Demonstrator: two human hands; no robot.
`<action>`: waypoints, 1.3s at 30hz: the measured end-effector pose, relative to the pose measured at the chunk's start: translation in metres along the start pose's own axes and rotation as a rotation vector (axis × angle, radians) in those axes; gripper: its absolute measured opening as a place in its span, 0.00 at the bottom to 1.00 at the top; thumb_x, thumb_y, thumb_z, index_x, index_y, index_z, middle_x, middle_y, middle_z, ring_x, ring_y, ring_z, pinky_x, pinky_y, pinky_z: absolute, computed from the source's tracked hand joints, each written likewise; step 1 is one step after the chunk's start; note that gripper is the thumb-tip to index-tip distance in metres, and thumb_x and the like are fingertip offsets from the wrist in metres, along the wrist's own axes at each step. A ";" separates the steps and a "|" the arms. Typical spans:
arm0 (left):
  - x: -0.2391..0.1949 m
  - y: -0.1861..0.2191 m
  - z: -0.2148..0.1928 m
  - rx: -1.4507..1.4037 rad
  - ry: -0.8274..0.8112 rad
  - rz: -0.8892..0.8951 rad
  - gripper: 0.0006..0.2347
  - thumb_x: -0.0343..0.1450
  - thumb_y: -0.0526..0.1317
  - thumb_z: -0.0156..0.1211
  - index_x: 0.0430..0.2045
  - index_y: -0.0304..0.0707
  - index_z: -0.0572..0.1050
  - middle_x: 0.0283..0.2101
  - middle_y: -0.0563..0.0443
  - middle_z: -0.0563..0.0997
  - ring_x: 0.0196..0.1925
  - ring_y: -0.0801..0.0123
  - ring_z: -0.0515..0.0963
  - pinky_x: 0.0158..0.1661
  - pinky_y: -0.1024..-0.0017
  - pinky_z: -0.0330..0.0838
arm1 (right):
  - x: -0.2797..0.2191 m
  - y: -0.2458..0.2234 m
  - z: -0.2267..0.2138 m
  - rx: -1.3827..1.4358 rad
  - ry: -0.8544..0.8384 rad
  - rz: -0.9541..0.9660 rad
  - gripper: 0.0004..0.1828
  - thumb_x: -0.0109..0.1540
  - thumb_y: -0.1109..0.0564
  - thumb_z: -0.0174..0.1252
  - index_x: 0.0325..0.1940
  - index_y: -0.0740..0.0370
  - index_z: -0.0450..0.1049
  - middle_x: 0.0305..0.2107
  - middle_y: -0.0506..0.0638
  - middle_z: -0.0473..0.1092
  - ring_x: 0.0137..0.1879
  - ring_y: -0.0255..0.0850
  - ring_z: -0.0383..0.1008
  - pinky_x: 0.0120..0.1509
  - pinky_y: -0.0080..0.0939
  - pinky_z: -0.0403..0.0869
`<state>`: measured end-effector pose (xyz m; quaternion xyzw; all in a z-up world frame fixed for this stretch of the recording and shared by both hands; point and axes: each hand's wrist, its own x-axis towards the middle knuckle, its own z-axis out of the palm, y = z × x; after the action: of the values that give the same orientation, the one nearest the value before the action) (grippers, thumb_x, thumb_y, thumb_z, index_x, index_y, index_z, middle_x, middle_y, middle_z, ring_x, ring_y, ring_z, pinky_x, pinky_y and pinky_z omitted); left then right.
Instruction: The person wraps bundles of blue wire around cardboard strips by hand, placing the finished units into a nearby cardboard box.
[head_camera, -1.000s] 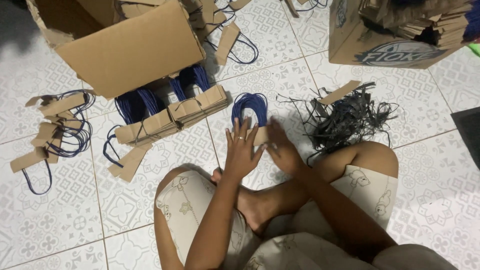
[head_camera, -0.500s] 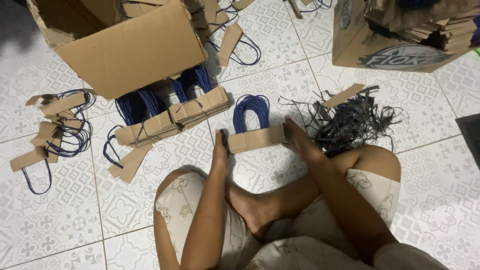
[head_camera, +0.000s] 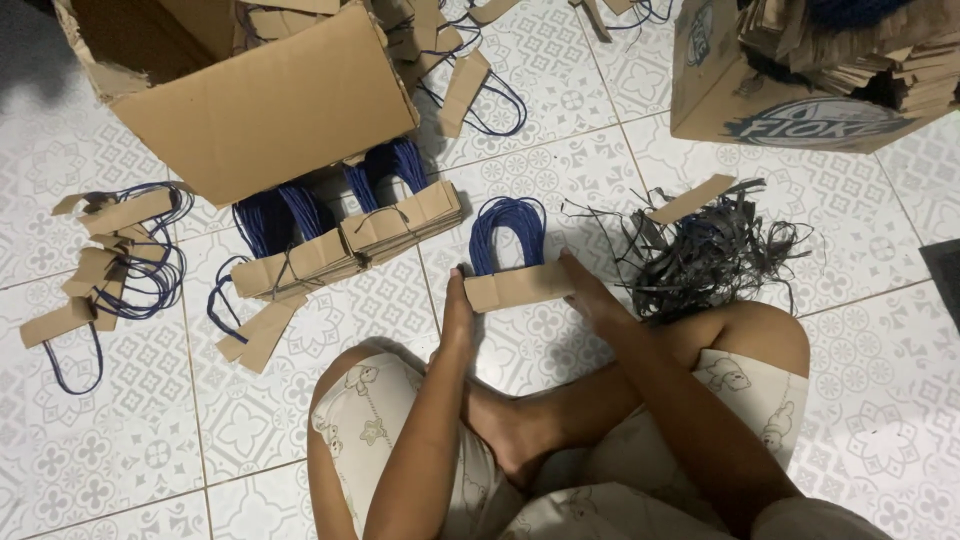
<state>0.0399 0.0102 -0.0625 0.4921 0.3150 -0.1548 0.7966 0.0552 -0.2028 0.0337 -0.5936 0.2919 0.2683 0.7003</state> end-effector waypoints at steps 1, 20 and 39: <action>-0.002 0.002 0.001 0.001 -0.001 -0.001 0.31 0.78 0.63 0.35 0.74 0.49 0.52 0.76 0.42 0.53 0.77 0.54 0.54 0.72 0.54 0.49 | 0.008 0.004 -0.004 0.001 0.001 0.000 0.54 0.65 0.24 0.47 0.80 0.64 0.46 0.77 0.64 0.43 0.82 0.52 0.41 0.84 0.52 0.42; -0.019 0.064 0.009 0.120 0.092 0.244 0.20 0.76 0.46 0.52 0.60 0.35 0.72 0.64 0.29 0.71 0.72 0.43 0.64 0.69 0.48 0.56 | 0.190 -0.069 -0.018 -0.736 0.198 -0.671 0.20 0.69 0.44 0.57 0.64 0.48 0.76 0.60 0.50 0.69 0.69 0.49 0.67 0.72 0.50 0.67; -0.010 0.067 0.006 0.230 0.127 0.358 0.16 0.76 0.44 0.53 0.56 0.37 0.76 0.58 0.35 0.77 0.67 0.49 0.70 0.65 0.51 0.63 | 0.222 -0.075 -0.012 -1.450 0.505 -1.439 0.02 0.62 0.59 0.61 0.35 0.53 0.76 0.24 0.42 0.67 0.28 0.37 0.72 0.29 0.32 0.70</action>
<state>0.0717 0.0355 -0.0080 0.6365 0.2523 -0.0146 0.7287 0.2602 -0.2200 -0.0785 -0.9426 -0.2225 -0.2321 0.0902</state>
